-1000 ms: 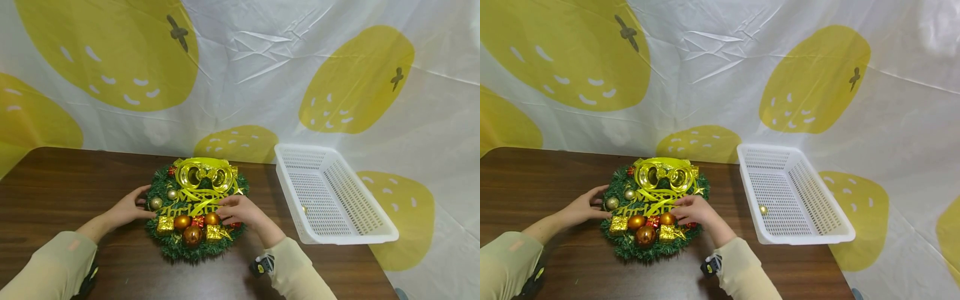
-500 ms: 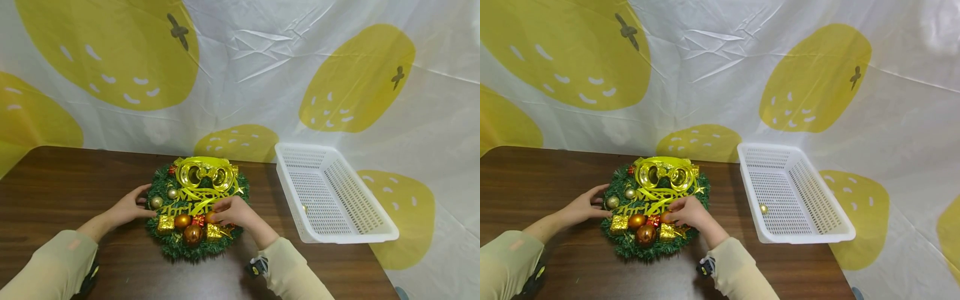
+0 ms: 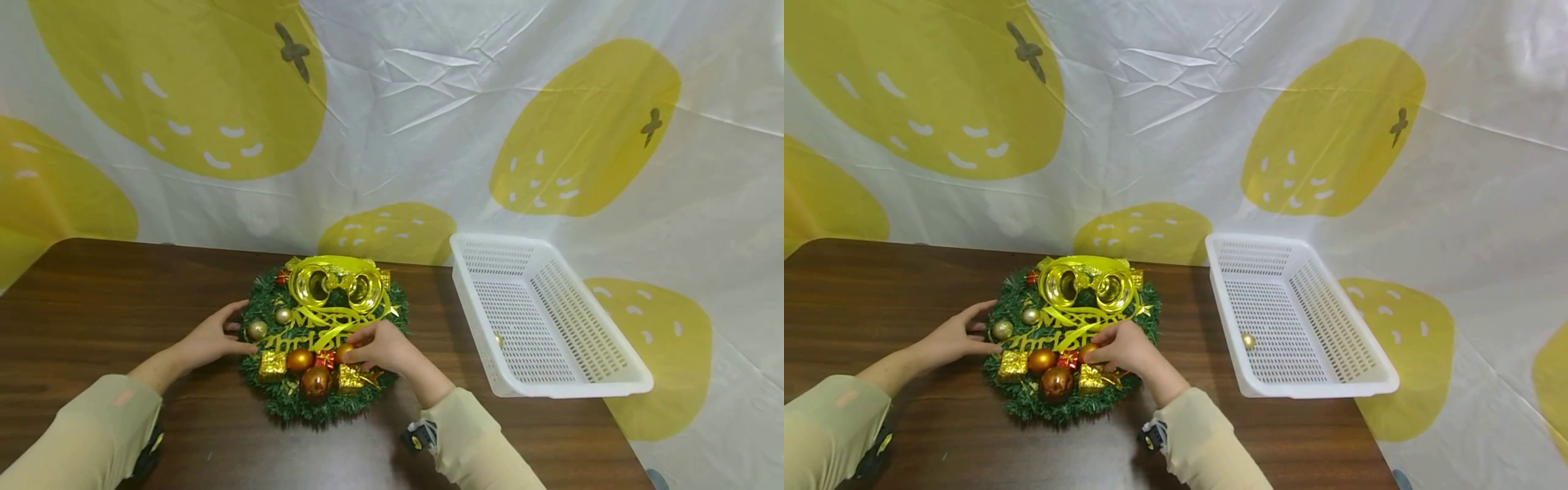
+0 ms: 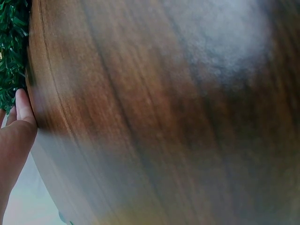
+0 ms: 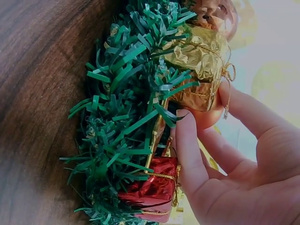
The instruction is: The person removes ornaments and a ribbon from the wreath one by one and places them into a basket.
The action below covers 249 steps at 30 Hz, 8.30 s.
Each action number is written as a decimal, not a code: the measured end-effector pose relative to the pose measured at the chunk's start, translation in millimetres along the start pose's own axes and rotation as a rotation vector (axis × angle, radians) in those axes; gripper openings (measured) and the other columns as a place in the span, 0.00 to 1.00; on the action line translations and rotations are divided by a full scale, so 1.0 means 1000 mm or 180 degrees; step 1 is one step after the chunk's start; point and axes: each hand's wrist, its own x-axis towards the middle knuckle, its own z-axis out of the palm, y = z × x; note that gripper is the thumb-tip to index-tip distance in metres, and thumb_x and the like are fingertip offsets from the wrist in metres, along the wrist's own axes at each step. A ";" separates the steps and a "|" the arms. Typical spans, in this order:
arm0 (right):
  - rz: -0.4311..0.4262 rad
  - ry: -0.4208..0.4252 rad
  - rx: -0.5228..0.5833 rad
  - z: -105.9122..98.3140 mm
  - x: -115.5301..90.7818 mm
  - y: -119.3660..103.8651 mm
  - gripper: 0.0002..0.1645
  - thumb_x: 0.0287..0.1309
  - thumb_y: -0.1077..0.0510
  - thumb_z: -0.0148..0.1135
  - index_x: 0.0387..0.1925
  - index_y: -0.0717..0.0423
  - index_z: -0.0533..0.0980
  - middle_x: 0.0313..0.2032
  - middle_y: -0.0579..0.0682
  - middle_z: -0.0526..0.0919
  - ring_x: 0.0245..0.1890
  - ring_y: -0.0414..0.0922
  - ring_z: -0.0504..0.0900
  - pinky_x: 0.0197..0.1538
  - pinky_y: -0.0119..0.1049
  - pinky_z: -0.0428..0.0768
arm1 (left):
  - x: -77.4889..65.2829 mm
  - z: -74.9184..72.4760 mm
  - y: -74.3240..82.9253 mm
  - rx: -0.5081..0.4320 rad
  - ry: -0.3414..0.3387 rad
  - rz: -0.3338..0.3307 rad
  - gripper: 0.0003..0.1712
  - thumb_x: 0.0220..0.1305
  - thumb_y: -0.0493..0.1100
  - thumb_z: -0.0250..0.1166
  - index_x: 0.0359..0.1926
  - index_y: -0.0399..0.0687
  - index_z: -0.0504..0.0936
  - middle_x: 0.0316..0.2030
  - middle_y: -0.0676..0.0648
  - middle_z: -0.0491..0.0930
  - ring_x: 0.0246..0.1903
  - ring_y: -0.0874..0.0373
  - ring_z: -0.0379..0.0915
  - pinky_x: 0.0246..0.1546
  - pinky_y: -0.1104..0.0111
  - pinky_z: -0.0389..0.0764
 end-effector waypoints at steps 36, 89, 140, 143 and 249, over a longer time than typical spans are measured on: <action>0.0121 0.0166 0.1602 -0.027 0.001 -0.003 0.21 0.63 0.59 0.56 0.51 0.72 0.71 0.31 0.50 0.80 0.22 0.37 0.81 0.40 0.33 0.85 | -0.002 0.001 0.002 -0.0015 -0.0003 -0.0035 0.58 0.54 0.44 0.70 0.72 0.34 0.39 0.67 0.24 0.43 0.60 0.27 0.55 0.55 0.45 0.72; -0.0460 0.0724 0.2147 -0.139 -0.021 -0.029 0.13 0.67 0.61 0.48 0.29 0.51 0.77 0.29 0.44 0.80 0.26 0.38 0.81 0.36 0.30 0.84 | -0.001 0.000 0.003 0.0013 -0.0047 -0.0031 0.59 0.54 0.46 0.70 0.72 0.34 0.38 0.68 0.23 0.42 0.60 0.25 0.55 0.54 0.45 0.73; 0.0590 0.1226 0.2613 -0.245 -0.046 0.050 0.09 0.62 0.54 0.57 0.34 0.54 0.70 0.24 0.48 0.81 0.26 0.41 0.83 0.36 0.30 0.85 | -0.001 0.000 0.002 0.0006 -0.0029 -0.0064 0.58 0.54 0.45 0.69 0.72 0.35 0.38 0.67 0.23 0.44 0.60 0.26 0.54 0.55 0.44 0.71; 0.0714 0.1214 0.2356 -0.243 -0.045 0.056 0.08 0.64 0.51 0.55 0.34 0.51 0.71 0.23 0.46 0.82 0.26 0.39 0.83 0.36 0.29 0.84 | -0.001 0.000 0.002 0.0003 -0.0031 -0.0060 0.59 0.54 0.46 0.70 0.72 0.35 0.38 0.66 0.22 0.45 0.60 0.26 0.55 0.55 0.44 0.72; -0.1128 0.0272 0.0531 0.010 -0.028 0.008 0.36 0.54 0.55 0.66 0.61 0.67 0.67 0.53 0.65 0.76 0.55 0.59 0.76 0.60 0.44 0.75 | -0.001 0.000 0.003 0.0031 -0.0047 -0.0033 0.58 0.55 0.45 0.69 0.72 0.34 0.38 0.67 0.22 0.44 0.60 0.25 0.55 0.55 0.44 0.72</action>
